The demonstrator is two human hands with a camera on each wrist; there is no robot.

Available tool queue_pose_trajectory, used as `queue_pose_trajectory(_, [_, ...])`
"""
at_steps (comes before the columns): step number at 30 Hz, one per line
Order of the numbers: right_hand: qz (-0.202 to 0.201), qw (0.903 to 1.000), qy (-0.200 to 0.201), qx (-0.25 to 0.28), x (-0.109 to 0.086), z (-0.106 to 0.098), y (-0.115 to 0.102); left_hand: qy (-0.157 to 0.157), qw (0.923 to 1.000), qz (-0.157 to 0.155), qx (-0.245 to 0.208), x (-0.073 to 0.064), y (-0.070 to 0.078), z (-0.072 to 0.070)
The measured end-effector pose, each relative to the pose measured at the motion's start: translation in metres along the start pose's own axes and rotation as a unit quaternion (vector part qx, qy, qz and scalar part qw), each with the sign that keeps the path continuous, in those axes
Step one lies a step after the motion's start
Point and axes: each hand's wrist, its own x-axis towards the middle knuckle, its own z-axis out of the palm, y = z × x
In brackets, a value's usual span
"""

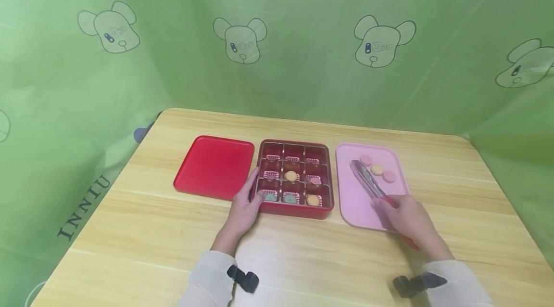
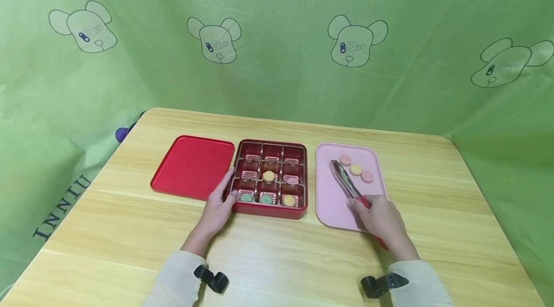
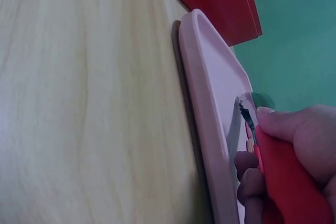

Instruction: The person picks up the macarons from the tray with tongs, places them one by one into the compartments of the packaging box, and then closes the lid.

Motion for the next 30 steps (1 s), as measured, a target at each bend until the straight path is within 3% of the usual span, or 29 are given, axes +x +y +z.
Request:
queue_pose_trajectory(10, [-0.012, 0.9999, 0.011, -0.003, 0.001, -0.007, -0.015, 0.002, 1.0, 0.0, 0.003, 0.002, -0.001, -0.001])
queue_pose_trajectory(21, [-0.084, 0.9954, 0.046, 0.004, 0.0, -0.014, -0.054, -0.002, 1.0, -0.001, -0.003, 0.002, -0.002, 0.0])
queue_pose_trajectory(30, [-0.086, 0.9959, 0.005, 0.027, 0.004, -0.001, -0.087, 0.001, 1.0, 0.006, 0.0, 0.001, -0.002, 0.001])
